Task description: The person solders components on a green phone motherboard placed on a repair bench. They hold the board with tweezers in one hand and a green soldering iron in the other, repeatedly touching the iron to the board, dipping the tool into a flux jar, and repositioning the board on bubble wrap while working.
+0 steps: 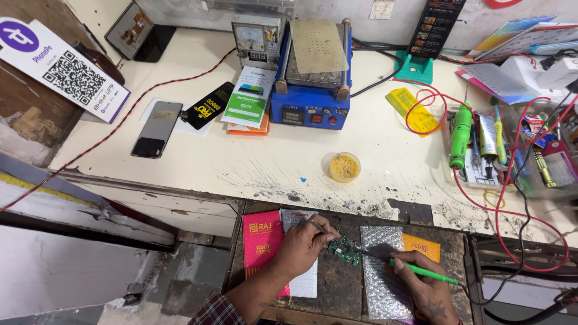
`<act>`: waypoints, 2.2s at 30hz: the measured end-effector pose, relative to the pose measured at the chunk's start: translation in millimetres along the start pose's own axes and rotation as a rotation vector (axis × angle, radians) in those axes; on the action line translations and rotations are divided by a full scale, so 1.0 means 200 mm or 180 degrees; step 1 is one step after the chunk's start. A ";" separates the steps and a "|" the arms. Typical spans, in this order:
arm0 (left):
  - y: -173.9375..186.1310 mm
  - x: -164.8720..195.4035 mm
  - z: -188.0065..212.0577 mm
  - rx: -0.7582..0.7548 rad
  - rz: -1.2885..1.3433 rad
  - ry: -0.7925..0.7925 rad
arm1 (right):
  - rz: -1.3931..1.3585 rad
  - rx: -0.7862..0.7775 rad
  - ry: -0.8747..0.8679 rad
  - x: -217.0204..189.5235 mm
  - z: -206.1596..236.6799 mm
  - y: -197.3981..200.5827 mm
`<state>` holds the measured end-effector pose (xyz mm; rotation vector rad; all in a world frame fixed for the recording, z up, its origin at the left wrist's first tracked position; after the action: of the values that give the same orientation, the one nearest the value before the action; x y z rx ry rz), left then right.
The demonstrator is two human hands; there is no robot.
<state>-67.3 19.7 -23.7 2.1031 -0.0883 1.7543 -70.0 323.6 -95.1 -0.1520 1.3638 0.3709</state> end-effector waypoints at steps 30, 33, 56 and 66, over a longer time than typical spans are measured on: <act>-0.02 -0.03 0.02 0.0028 0.0130 -0.0209 | 0.0311 0.0051 0.0413 -0.22 0.05 -0.05; -0.01 -0.04 0.01 0.0014 0.0069 -0.0142 | 0.0404 0.0042 0.0347 -0.22 0.05 -0.05; -0.03 -0.02 0.04 -0.0104 -0.0026 -0.0148 | 0.0583 -0.0031 0.0538 -0.23 0.11 -0.06; -0.02 -0.01 0.04 -0.0098 -0.0139 -0.0140 | 0.0697 -0.0024 0.0556 -0.25 0.11 -0.06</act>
<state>-59.0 20.9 -27.9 2.1061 -0.0805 1.6717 -52.9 310.7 -43.6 -0.0413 1.5569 0.5563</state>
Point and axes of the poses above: each hand's wrist, its own z-axis away from the middle knuckle, its own y-axis out of the back of the hand, x = y × z, the point moved 8 cm from there along -z, towards the middle knuckle, and after that the axes turned 13 degrees about -x, right-handed, at the moved point
